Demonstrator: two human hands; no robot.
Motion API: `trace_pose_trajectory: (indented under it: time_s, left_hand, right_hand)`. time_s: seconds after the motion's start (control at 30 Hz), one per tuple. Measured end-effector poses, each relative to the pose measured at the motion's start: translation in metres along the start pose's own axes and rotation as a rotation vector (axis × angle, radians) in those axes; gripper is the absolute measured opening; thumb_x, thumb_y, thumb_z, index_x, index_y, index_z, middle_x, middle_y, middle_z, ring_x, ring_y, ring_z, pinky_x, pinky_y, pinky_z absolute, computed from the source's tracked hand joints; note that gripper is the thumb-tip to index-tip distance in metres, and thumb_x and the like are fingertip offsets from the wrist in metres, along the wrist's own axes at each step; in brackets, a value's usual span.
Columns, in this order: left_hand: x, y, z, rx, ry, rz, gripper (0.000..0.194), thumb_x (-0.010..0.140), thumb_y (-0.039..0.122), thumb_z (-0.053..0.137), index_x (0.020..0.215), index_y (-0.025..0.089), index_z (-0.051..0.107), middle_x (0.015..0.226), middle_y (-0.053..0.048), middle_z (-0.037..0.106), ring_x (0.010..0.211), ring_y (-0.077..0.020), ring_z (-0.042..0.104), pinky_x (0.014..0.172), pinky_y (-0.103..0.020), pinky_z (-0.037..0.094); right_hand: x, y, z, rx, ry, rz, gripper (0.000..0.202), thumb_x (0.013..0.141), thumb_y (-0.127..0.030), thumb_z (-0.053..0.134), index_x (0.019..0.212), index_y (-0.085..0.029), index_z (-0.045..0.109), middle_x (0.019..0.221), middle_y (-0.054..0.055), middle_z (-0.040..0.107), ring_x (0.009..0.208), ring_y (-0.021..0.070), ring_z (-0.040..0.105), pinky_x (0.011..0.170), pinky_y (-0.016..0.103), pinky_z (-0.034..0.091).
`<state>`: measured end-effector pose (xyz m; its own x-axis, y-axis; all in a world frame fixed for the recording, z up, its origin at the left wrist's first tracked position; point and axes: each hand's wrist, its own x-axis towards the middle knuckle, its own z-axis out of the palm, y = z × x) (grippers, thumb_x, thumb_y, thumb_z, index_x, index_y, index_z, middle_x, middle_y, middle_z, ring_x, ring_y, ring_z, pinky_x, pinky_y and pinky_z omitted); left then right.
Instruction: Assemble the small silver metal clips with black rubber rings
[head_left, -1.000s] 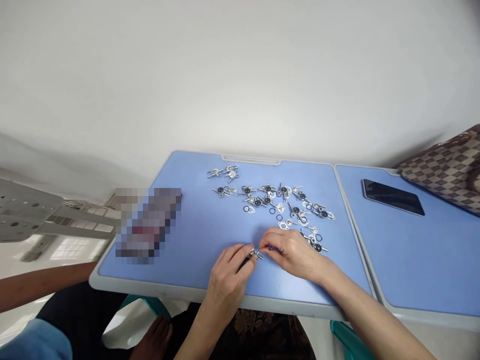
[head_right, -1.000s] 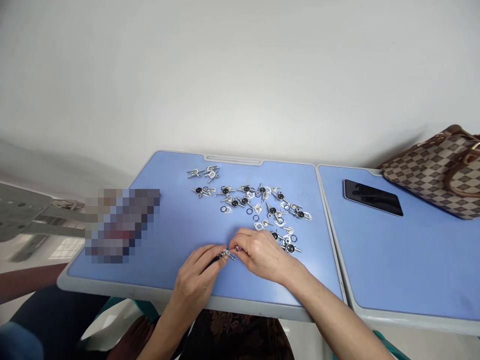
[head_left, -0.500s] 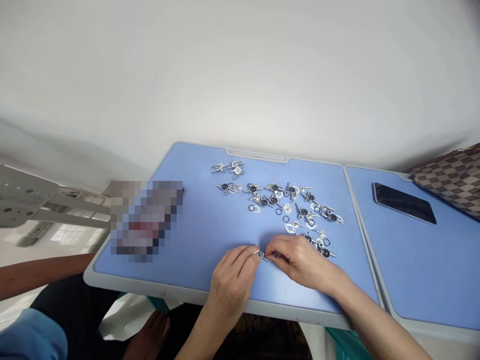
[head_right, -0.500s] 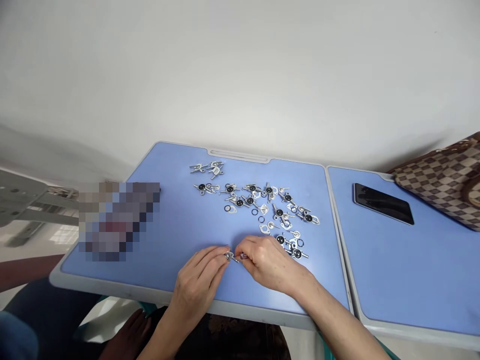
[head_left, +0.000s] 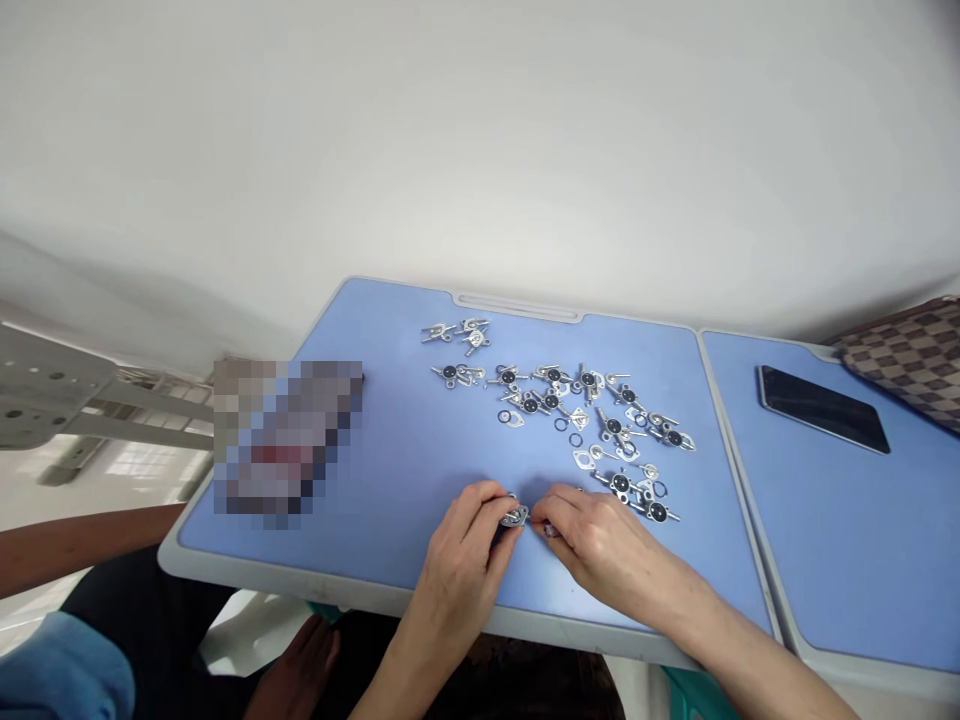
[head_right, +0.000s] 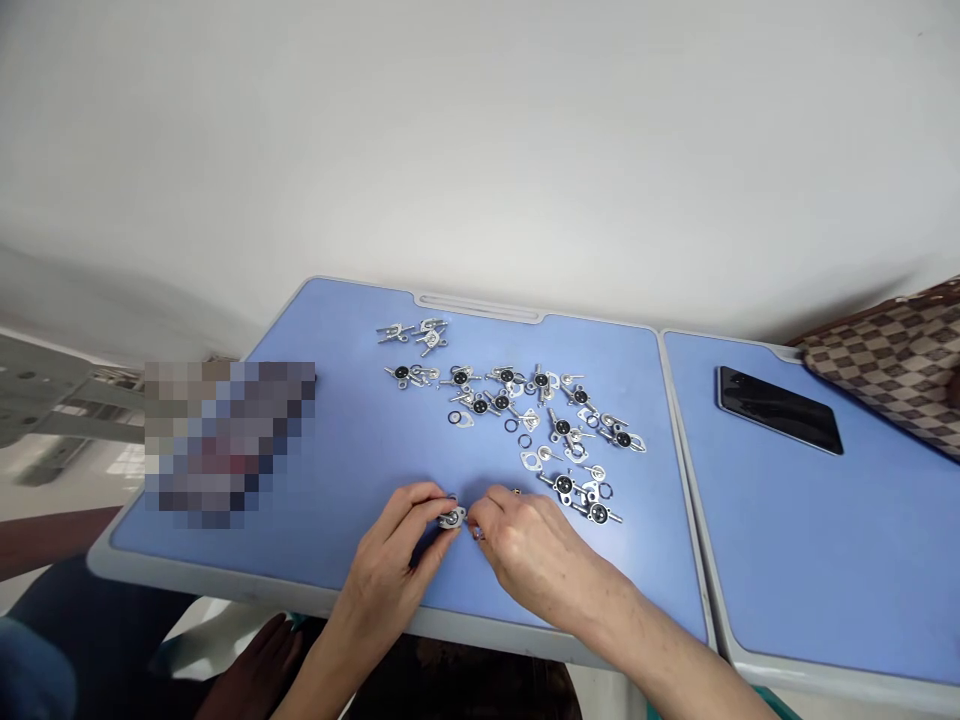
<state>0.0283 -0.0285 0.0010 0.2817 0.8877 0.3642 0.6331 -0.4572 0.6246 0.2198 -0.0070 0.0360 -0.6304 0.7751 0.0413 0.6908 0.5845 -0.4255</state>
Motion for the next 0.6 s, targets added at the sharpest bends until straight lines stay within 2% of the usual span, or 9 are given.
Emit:
trace_pose_trajectory:
  time_s: [0.27,0.6]
  left_hand:
    - [0.002,0.002,-0.002,-0.029,-0.033,0.023,0.016,0.094,0.01,0.053,0.107,0.018,0.058,0.103,-0.006,0.062,0.095,-0.0175,0.061,0.084,-0.031,0.054]
    - [0.007,0.001,-0.005,0.017,-0.036,0.094,0.017,0.095,0.011,0.05,0.108,0.018,0.058,0.101,-0.007,0.065,0.091,-0.0179,0.063,0.081,-0.031,0.055]
  right_hand:
    - [-0.005,0.003,0.011,-0.094,-0.002,-0.023,0.019,0.09,-0.001,0.046,0.094,-0.016,0.058,0.081,0.004,0.061,0.056,0.0161,0.057,0.05,0.03,0.037]
    - [-0.003,0.002,0.012,-0.145,0.037,-0.046,0.024,0.087,0.002,0.041,0.091,-0.017,0.054,0.077,0.002,0.059,0.051,0.0146,0.053,0.047,0.029,0.033]
